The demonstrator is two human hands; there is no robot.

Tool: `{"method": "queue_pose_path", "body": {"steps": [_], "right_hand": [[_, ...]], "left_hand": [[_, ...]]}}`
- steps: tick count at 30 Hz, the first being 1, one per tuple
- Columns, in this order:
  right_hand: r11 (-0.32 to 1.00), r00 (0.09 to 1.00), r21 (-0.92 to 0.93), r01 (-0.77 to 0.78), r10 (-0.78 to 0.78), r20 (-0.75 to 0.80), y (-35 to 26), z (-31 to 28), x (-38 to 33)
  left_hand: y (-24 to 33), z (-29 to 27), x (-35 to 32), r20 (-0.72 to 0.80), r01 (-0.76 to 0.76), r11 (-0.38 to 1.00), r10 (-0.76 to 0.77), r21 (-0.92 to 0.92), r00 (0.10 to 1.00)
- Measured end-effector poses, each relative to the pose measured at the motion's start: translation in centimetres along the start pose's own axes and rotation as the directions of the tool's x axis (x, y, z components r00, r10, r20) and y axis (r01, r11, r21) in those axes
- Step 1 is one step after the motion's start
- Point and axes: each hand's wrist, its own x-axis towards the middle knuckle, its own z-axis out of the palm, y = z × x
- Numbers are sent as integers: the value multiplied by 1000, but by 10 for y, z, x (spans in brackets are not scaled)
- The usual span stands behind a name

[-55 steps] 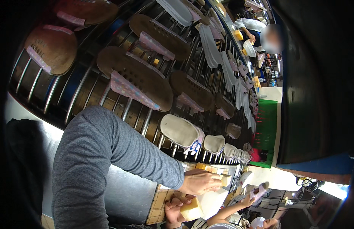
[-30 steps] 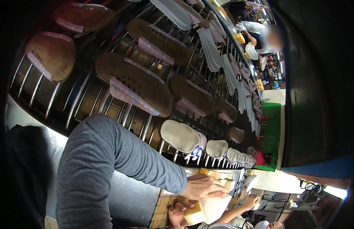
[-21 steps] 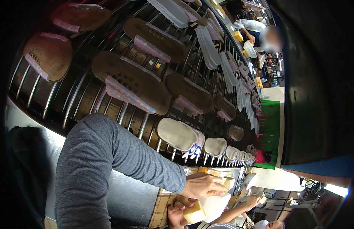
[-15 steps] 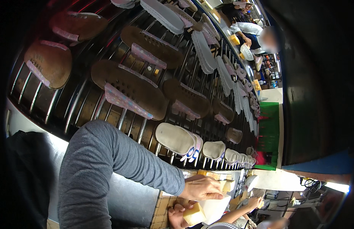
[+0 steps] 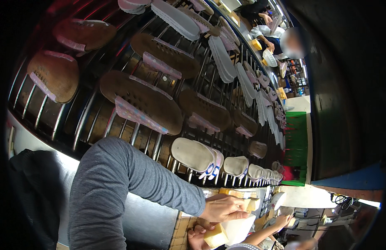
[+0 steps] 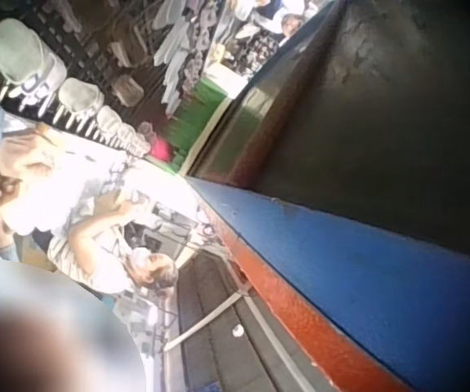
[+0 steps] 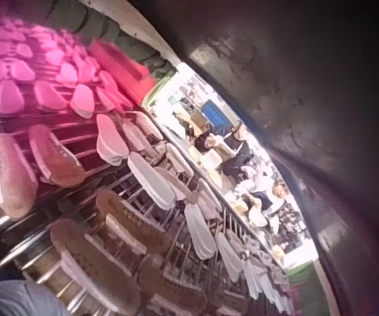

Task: The person smooths the soles of slippers using a sanding block, handling each slipper one at a time. They pick up a slipper, rub the sole with the block, and place it back on the rack, repeating the process for multiple slippers.

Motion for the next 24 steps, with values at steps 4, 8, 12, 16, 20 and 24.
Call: {"method": "queue_pose_path", "body": {"steps": [4, 8, 12, 16, 20, 24], "right_hand": [[998, 1000, 58, -1, 3, -23, 4, 15, 4], [996, 999, 92, 6, -2, -42, 4, 24, 7], [993, 998, 120, 8, -1, -56, 4, 29, 8], [986, 997, 163, 19, -7, -73, 4, 34, 8], [991, 989, 134, -9, 28, -145, -1, 40, 8], [993, 991, 117, -6, 21, -131, -2, 38, 11]], "left_hand": [[-3, 1, 1, 16, -35, 999, 36, -5, 999], [-6, 5, 2, 4, -45, 999, 44, 7, 999], [-8, 6, 3, 4, -41, 999, 41, 20, 999], [-7, 6, 4, 1, -37, 999, 37, 23, 999], [-8, 7, 4, 5, -43, 999, 43, 19, 999], [-11, 9, 6, 0, -72, 997, 72, 26, 997]]}}
